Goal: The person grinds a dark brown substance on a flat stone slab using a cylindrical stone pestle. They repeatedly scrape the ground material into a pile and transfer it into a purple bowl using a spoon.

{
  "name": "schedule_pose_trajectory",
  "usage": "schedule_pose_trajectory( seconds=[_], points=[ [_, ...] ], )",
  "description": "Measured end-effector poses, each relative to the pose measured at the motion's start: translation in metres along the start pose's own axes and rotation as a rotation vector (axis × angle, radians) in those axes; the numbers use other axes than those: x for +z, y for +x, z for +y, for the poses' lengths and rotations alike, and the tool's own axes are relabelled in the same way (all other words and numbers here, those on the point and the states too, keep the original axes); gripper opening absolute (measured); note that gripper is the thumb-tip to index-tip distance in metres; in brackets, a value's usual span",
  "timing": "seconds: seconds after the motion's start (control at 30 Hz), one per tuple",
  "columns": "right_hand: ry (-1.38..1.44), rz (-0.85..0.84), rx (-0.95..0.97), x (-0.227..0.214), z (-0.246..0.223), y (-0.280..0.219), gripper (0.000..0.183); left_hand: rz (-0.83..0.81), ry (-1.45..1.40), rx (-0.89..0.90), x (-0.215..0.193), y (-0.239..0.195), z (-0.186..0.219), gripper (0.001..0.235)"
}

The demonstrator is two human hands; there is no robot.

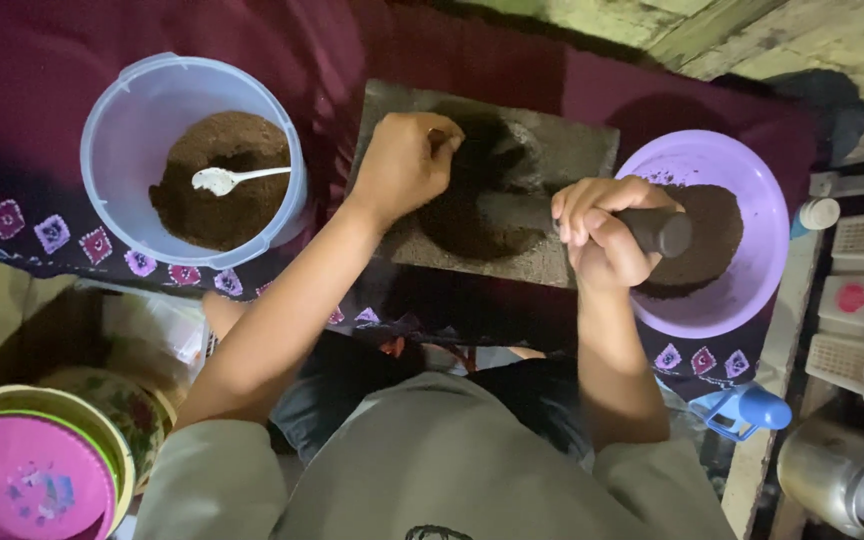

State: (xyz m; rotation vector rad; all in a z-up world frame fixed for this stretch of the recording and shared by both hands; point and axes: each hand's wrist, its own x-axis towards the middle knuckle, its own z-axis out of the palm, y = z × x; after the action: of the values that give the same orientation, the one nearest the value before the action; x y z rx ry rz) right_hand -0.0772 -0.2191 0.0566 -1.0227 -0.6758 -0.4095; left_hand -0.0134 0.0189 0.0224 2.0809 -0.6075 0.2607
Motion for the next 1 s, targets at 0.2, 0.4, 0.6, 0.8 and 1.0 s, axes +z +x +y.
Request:
schedule_pose_trajectory(
  seconds=[0.2, 0.4, 0.6, 0.8, 1.0],
  points=[
    [-0.013, 0.029, -0.032, 0.020, -0.025, 0.007, 0.016, -0.010, -0.046, -0.086, -0.001, 0.002, 0.004, 0.012],
    [-0.070, 0.070, -0.031, -0.012, -0.006, 0.007, 0.019, -0.014, 0.010, -0.130, 0.006, 0.000, -0.005, 0.013],
    [-0.007, 0.097, -0.020, -0.023, 0.012, -0.003, 0.017, -0.001, 0.012, -0.168, -0.002, 0.005, 0.000, 0.014],
    [-0.018, 0.097, -0.010, -0.023, 0.006, -0.009, 0.013, -0.078, 0.063, -0.246, -0.010, 0.004, 0.023, 0.015],
    [-0.123, 0.045, 0.008, -0.025, -0.003, -0.017, 0.014, -0.044, 0.054, -0.337, -0.003, -0.002, 0.034, 0.015]
  ],
)
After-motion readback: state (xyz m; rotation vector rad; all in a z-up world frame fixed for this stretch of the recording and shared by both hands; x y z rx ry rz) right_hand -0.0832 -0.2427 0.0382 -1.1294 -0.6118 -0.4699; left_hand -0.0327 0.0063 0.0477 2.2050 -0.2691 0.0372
